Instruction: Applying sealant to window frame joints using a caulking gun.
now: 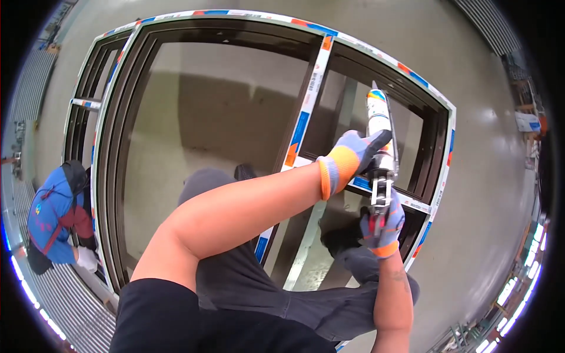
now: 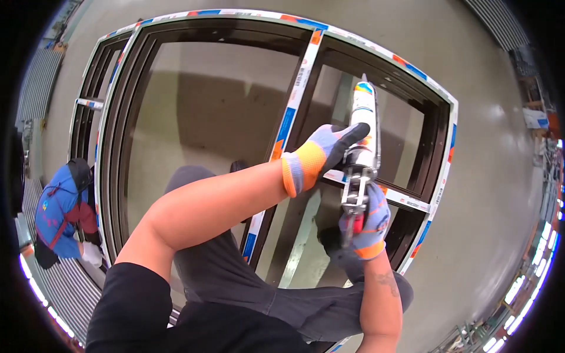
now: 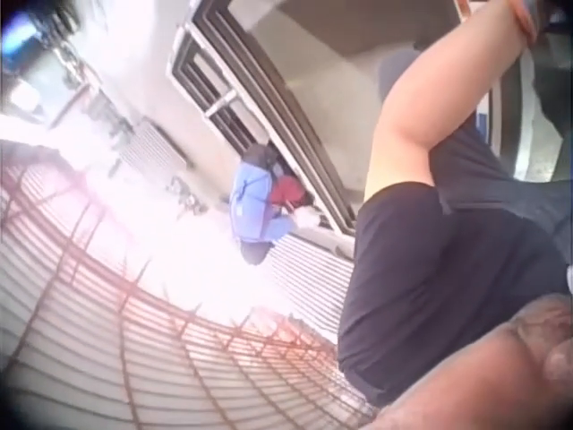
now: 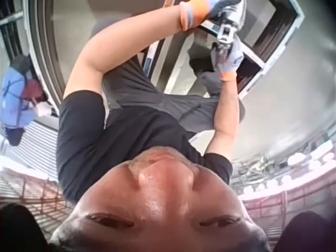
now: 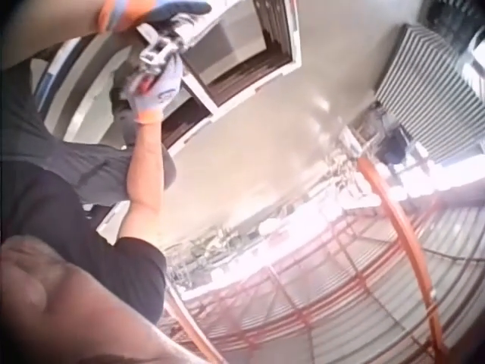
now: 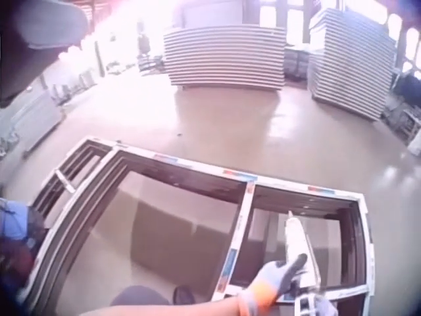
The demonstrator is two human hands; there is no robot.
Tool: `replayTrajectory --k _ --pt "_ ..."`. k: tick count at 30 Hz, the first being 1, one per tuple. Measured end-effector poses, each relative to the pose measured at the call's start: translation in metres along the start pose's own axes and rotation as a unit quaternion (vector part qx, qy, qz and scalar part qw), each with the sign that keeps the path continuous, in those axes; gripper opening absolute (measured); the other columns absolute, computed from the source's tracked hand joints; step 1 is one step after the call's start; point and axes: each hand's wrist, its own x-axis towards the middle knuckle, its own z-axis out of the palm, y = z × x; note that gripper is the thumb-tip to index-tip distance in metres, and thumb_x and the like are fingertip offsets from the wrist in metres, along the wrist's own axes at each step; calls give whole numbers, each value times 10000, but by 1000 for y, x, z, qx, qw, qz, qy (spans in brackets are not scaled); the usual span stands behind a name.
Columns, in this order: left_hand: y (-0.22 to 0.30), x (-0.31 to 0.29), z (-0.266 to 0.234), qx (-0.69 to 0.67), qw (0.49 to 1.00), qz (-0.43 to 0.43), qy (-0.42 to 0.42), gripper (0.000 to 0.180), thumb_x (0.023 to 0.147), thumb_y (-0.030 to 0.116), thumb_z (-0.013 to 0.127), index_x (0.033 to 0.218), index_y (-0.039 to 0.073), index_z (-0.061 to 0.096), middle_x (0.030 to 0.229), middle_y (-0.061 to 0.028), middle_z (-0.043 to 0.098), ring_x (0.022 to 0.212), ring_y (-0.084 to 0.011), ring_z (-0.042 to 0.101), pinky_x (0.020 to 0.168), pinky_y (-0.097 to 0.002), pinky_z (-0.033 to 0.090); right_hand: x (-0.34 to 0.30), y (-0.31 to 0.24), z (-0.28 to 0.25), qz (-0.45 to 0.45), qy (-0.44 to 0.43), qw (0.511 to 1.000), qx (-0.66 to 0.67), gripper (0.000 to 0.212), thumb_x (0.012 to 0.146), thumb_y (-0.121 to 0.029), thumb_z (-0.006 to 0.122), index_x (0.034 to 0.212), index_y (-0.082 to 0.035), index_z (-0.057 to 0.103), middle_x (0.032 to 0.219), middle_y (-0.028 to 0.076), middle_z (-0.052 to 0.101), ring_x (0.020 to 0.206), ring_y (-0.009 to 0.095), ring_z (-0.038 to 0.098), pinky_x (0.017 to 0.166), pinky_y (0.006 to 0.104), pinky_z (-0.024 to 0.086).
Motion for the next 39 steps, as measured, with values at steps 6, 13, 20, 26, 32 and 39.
replayTrajectory --k 6,13,20,26,32,39 --pt "-11 13 17 -6 999 -23 46 291 865 260 777 984 22 659 771 -29 644 614 -135 625 572 -300 529 19 14 -17 -96 -57 990 -88 574 681 -201 722 1183 32 571 1268 236 575 1199 437 541 1080 532 402" --pt "-8 31 21 -62 994 -15 83 488 790 329 820 1019 -54 623 819 -112 673 663 -204 664 574 -359 538 24 22 -16 -6 -37 999 39 613 730 -114 695 1309 -14 518 1370 218 524 1278 439 479 1112 519 353" --pt "16 38 33 -113 993 -33 22 474 803 405 798 1014 -4 683 840 -89 699 713 -183 686 645 -329 546 22 22 -31 315 19 880 356 383 836 -51 720 1193 -7 589 928 45 658 757 122 580 706 253 467" --pt "28 29 30 -83 996 -14 -17 304 843 296 765 971 25 716 836 -53 710 700 -143 666 627 -284 511 52 -11 -35 141 108 921 347 244 873 -135 542 880 60 688 992 212 678 986 297 653 874 417 534" --pt "31 28 36 -71 994 15 -86 303 846 275 772 1053 58 730 834 -8 677 690 -97 623 620 -258 483 56 -8 -38 198 138 754 611 353 902 -112 494 1131 138 594 1191 241 603 1118 400 614 1021 557 470" --pt "27 45 35 -54 993 26 -101 235 924 240 689 1102 88 713 971 -18 707 846 -106 668 737 -251 536 59 35 -23 157 76 847 502 414 919 -157 521 1256 79 564 1198 227 625 1120 390 618 1022 539 475"
